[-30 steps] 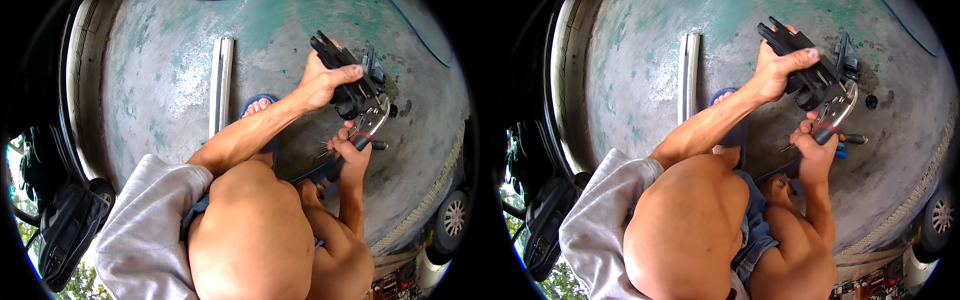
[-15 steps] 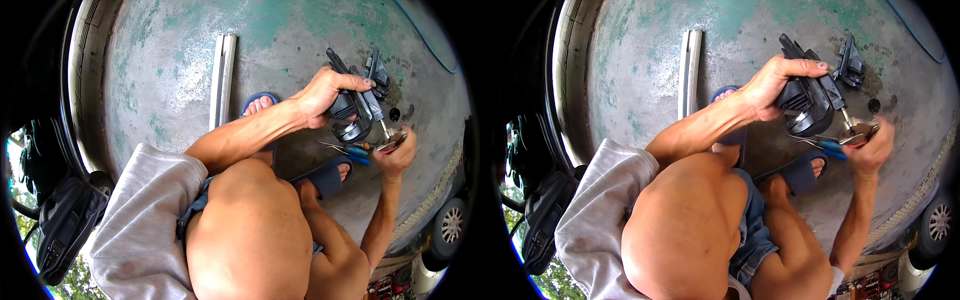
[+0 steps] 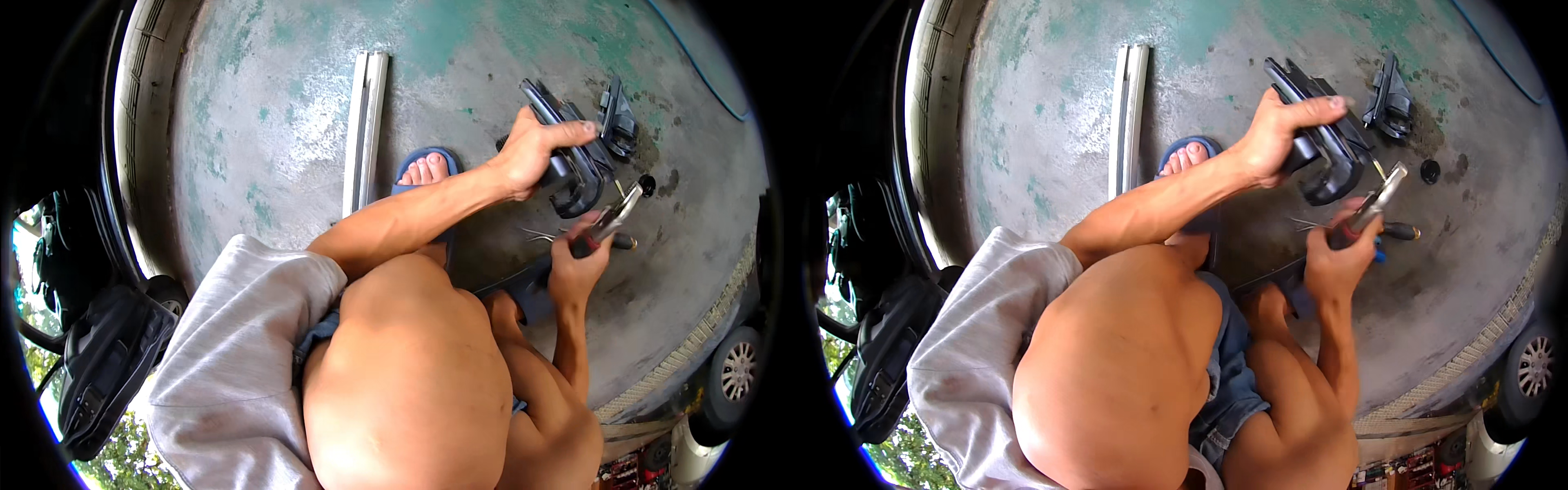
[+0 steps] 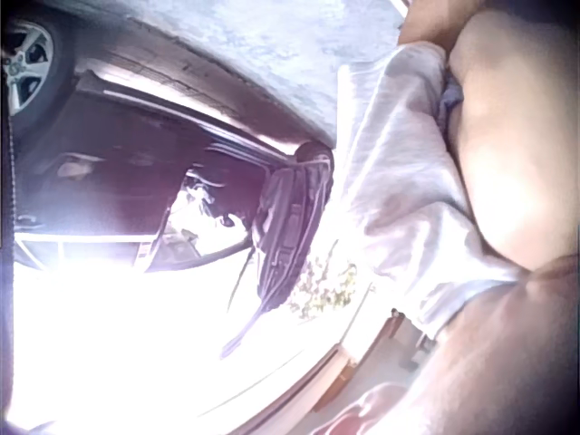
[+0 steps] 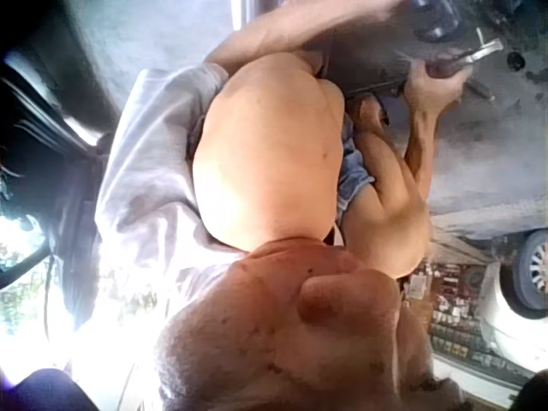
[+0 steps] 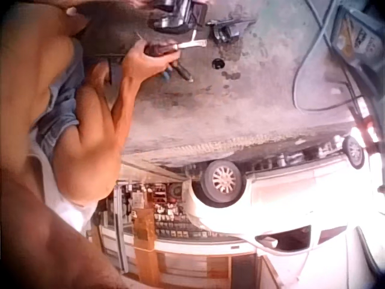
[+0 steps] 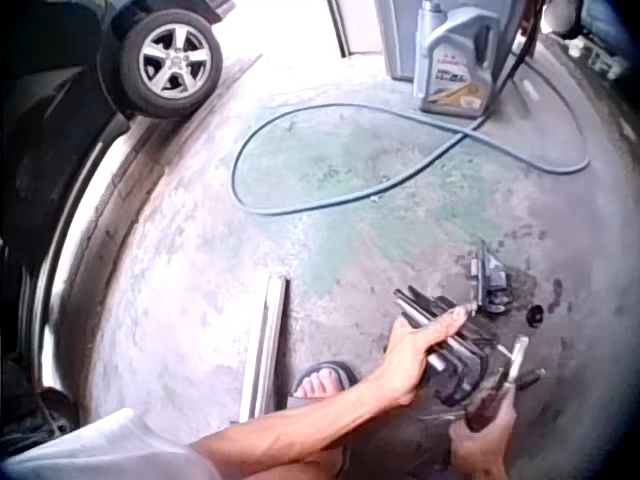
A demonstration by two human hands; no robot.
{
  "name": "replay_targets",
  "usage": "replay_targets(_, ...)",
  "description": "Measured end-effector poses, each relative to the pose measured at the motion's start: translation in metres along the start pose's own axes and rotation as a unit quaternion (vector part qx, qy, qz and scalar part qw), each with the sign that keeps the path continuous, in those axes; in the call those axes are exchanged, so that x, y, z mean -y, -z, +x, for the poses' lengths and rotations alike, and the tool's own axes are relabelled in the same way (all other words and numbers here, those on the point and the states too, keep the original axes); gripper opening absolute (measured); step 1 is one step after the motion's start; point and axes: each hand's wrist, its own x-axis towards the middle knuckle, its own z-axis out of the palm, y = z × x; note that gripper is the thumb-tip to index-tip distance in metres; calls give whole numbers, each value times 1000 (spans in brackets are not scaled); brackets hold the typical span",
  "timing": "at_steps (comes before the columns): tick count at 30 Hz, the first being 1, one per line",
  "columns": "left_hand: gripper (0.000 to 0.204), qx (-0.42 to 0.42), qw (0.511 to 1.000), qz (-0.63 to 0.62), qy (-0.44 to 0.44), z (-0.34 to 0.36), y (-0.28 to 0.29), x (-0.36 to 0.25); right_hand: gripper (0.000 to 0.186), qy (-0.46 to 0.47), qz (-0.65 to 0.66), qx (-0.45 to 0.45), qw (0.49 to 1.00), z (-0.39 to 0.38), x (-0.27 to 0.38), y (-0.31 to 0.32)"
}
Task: The person uses pliers to pull at and manipulate a black plastic car door handle assembly while sitting on a garage floor.
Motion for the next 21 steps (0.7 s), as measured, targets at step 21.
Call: replay_targets(21, 31, 44, 958, 161, -235, 25, 12, -8, 47, -273, 478, 148, 822, 8, 49, -5)
